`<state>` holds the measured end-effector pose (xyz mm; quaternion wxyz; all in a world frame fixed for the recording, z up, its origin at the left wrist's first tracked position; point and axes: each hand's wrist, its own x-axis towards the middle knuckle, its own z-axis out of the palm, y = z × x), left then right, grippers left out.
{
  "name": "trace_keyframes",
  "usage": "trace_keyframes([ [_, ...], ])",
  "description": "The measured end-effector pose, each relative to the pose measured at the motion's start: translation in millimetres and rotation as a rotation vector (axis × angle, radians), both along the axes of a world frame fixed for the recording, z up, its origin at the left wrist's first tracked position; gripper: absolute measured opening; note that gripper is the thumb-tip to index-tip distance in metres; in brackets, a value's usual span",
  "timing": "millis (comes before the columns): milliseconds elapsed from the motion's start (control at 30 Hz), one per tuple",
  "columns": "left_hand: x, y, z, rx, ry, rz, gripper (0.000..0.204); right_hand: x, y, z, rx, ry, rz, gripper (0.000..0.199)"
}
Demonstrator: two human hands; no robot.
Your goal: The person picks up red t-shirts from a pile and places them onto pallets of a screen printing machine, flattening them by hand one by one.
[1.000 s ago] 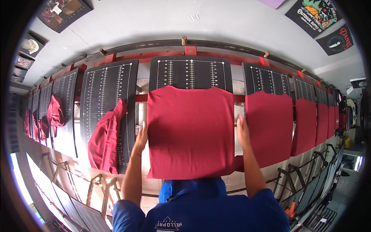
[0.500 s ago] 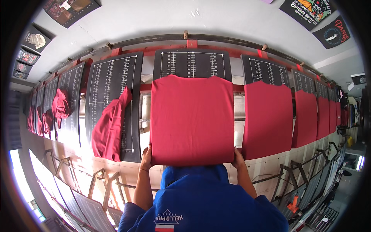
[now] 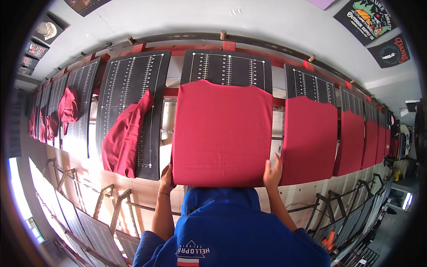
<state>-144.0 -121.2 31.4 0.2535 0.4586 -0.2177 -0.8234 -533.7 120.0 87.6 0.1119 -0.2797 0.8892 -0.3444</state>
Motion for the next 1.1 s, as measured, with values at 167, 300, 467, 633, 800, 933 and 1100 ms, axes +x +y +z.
trace_keyframes([
  [167,3,-2,0,0.000,0.044,-0.008,0.040,-9,-145,41,0.171,0.451,1.083,0.070],
  [300,-20,-22,27,-0.040,-0.103,-0.119,0.049,-114,-255,13,0.164,0.596,0.647,0.075],
  [467,-29,-42,29,-0.304,-0.431,-0.218,0.053,56,-189,40,0.155,0.446,1.165,0.069],
  [633,-56,-65,73,-0.590,-0.819,-0.288,0.031,37,-219,35,0.144,0.445,1.375,0.065],
  [800,-53,-71,102,-0.763,-1.016,-0.089,0.011,22,-337,60,0.156,0.469,0.771,0.059],
  [933,-30,-51,132,-0.948,-1.267,0.031,0.019,151,-180,21,-0.092,0.303,1.576,0.076],
  [1100,31,44,137,-0.673,-1.313,0.090,0.025,67,-292,32,0.139,0.513,1.442,0.080],
])
